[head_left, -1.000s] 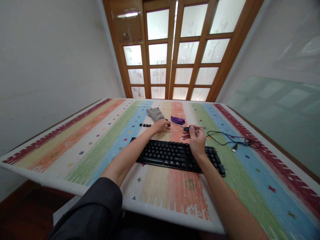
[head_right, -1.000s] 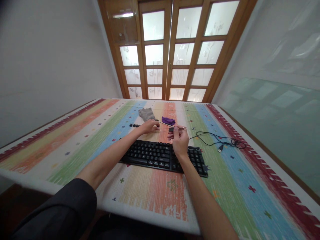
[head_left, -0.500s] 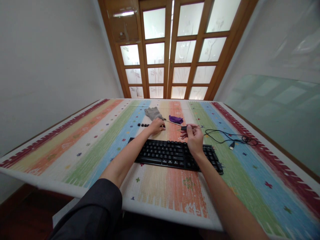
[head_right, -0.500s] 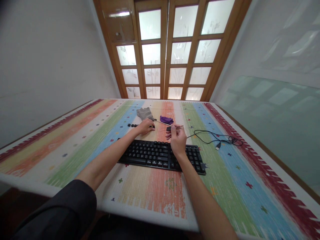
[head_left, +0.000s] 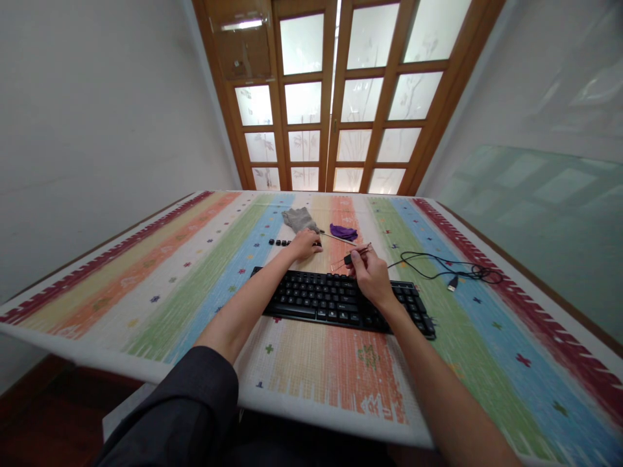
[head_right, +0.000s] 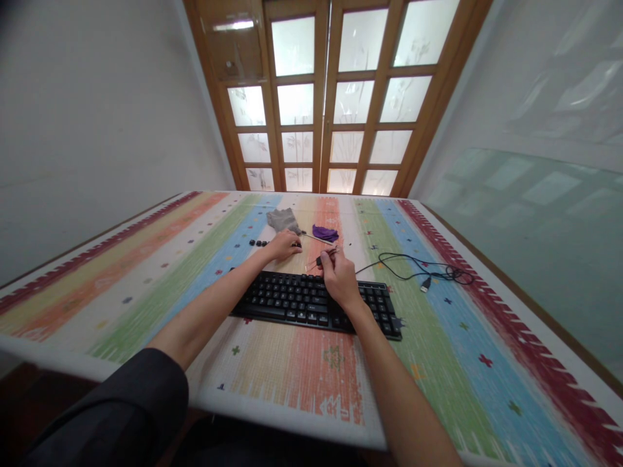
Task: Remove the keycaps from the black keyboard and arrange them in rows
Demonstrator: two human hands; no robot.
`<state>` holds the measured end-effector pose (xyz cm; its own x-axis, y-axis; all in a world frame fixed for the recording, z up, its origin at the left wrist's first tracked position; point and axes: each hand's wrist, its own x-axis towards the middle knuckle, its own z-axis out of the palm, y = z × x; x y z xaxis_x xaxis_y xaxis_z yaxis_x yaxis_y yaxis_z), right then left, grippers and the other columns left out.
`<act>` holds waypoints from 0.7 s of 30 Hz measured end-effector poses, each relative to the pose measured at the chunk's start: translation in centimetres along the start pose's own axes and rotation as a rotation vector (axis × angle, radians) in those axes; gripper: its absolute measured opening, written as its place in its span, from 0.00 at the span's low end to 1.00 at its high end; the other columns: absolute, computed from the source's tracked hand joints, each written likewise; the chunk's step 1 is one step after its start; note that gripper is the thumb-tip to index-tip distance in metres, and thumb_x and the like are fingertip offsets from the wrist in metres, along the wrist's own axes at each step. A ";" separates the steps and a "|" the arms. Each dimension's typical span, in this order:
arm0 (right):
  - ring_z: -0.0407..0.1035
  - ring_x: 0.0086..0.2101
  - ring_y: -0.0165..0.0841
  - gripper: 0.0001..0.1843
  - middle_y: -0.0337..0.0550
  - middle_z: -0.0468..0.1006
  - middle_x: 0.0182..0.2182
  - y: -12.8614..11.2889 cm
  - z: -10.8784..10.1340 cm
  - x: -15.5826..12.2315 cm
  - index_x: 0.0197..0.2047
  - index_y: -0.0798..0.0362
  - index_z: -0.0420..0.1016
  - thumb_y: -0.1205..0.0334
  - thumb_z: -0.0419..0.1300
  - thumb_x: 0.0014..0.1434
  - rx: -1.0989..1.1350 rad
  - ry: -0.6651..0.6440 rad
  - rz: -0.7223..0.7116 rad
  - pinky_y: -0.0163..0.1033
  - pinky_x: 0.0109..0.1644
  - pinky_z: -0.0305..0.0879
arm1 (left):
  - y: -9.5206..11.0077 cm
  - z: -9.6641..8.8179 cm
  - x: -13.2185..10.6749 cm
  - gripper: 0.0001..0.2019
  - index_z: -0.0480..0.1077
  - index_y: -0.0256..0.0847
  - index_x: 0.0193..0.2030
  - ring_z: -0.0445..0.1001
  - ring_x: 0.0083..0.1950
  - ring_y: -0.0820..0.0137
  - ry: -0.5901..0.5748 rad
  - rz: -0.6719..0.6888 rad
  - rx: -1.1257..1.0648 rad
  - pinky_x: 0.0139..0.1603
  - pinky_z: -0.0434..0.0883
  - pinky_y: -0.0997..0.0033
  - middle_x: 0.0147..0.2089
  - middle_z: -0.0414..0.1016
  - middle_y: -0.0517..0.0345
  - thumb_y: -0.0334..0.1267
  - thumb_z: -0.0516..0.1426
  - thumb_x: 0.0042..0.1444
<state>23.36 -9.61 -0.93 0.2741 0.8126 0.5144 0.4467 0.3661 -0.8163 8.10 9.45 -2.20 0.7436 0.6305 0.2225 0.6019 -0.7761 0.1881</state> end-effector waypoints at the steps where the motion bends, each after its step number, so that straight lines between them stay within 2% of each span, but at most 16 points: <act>1: 0.70 0.21 0.34 0.21 0.40 0.75 0.22 0.0 0.0 0.0 0.35 0.50 0.67 0.40 0.52 0.64 -0.035 -0.023 -0.018 0.38 0.28 0.66 | 0.0 0.0 0.0 0.10 0.79 0.37 0.41 0.68 0.50 0.57 -0.004 -0.003 0.005 0.53 0.65 0.60 0.45 0.76 0.46 0.40 0.62 0.56; 5: 0.71 0.22 0.36 0.19 0.42 0.76 0.23 -0.2 0.1 -0.1 0.34 0.50 0.67 0.44 0.51 0.65 -0.122 -0.083 -0.054 0.40 0.31 0.67 | 0.1 0.0 -0.1 0.11 0.78 0.37 0.41 0.68 0.50 0.57 -0.016 -0.009 0.029 0.53 0.65 0.59 0.45 0.76 0.46 0.41 0.61 0.57; 9: 0.71 0.21 0.36 0.18 0.42 0.77 0.22 -0.2 0.4 -0.2 0.34 0.50 0.66 0.44 0.51 0.64 -0.112 -0.107 -0.031 0.41 0.31 0.68 | 0.1 -0.1 -0.3 0.11 0.78 0.36 0.43 0.69 0.51 0.56 -0.006 -0.005 0.009 0.54 0.65 0.57 0.48 0.76 0.45 0.39 0.62 0.56; 12: 0.71 0.20 0.36 0.20 0.43 0.77 0.22 -0.1 0.6 -0.2 0.34 0.50 0.65 0.42 0.51 0.63 -0.068 -0.130 0.035 0.41 0.28 0.67 | 0.4 -0.3 -0.7 0.13 0.76 0.36 0.46 0.69 0.53 0.55 0.056 0.013 -0.005 0.56 0.65 0.56 0.51 0.75 0.45 0.37 0.63 0.54; 15: 0.71 0.19 0.37 0.21 0.44 0.77 0.23 0.0 0.8 -0.3 0.35 0.50 0.64 0.39 0.52 0.62 -0.039 -0.136 0.077 0.42 0.26 0.68 | 1.2 -0.7 -1.6 0.12 0.75 0.36 0.47 0.69 0.53 0.56 0.160 0.053 -0.038 0.56 0.66 0.55 0.50 0.75 0.45 0.36 0.61 0.57; 18: 0.71 0.20 0.37 0.21 0.43 0.77 0.23 0.1 1.0 -0.5 0.36 0.50 0.64 0.40 0.52 0.62 -0.044 -0.150 0.069 0.42 0.26 0.68 | 2.5 -1.1 -2.8 0.09 0.74 0.38 0.46 0.69 0.52 0.59 0.255 0.110 -0.102 0.56 0.66 0.56 0.49 0.76 0.48 0.35 0.57 0.60; 21: 0.71 0.20 0.36 0.19 0.42 0.76 0.23 0.0 1.2 -0.6 0.36 0.51 0.66 0.43 0.52 0.63 -0.079 -0.203 0.022 0.41 0.27 0.67 | 4.0 -1.5 -4.3 0.09 0.74 0.38 0.46 0.70 0.53 0.60 0.273 0.198 -0.167 0.57 0.66 0.58 0.50 0.75 0.48 0.34 0.55 0.61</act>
<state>22.16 -9.57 -1.58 0.1109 0.8973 0.4272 0.5100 0.3175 -0.7994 6.86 3.60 -0.95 0.7224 0.4639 0.5127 0.3813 -0.8859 0.2644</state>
